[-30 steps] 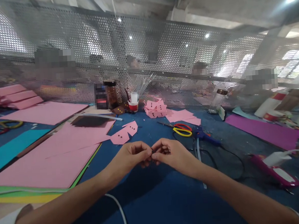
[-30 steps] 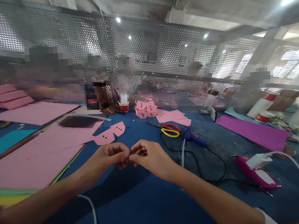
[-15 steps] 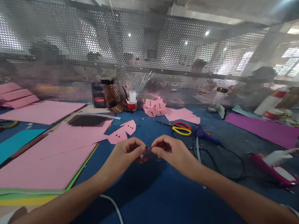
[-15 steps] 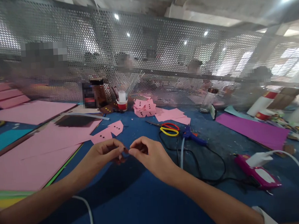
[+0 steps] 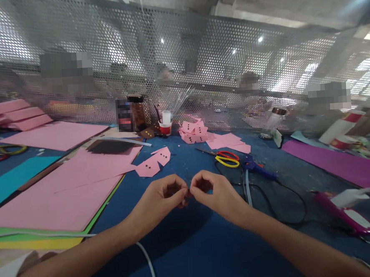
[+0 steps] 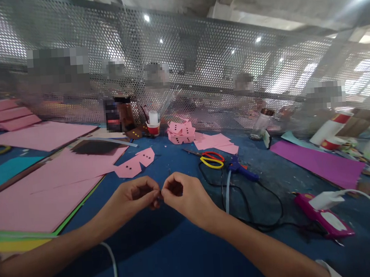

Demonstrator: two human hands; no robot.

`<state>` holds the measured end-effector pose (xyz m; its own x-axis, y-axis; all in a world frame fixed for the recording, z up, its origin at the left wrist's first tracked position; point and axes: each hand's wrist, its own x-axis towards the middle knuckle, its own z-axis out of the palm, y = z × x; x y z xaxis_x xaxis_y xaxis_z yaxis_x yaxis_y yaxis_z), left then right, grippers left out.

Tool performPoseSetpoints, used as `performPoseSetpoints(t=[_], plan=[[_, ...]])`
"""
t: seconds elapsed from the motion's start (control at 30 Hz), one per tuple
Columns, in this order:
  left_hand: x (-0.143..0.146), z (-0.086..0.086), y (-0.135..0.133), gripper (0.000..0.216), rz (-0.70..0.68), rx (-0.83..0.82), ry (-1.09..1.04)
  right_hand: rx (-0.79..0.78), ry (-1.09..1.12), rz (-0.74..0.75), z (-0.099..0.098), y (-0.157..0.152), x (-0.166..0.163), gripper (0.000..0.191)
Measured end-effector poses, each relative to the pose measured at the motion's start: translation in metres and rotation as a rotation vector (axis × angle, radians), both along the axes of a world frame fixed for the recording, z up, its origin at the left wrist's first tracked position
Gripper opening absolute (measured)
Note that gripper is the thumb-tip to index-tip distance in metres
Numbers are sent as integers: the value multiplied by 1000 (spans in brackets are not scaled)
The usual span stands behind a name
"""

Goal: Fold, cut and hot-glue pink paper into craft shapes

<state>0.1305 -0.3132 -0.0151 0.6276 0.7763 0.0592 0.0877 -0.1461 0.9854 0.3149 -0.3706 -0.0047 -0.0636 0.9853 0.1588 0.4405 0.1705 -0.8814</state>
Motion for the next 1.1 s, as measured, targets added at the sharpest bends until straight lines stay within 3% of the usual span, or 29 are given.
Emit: performPoseSetpoints(t=[0.37, 0.67, 1.1], plan=[[0, -9, 1, 10, -68, -134, -76, -11, -46, -7, -3, -2, -5, 5], [-1, -2, 3, 17, -154, -268, -80, -2, -20, 18, -5, -4, -6, 6], [-3, -4, 5, 24, -260, -304, -126, -100, 115, 62, 5, -10, -11, 5]])
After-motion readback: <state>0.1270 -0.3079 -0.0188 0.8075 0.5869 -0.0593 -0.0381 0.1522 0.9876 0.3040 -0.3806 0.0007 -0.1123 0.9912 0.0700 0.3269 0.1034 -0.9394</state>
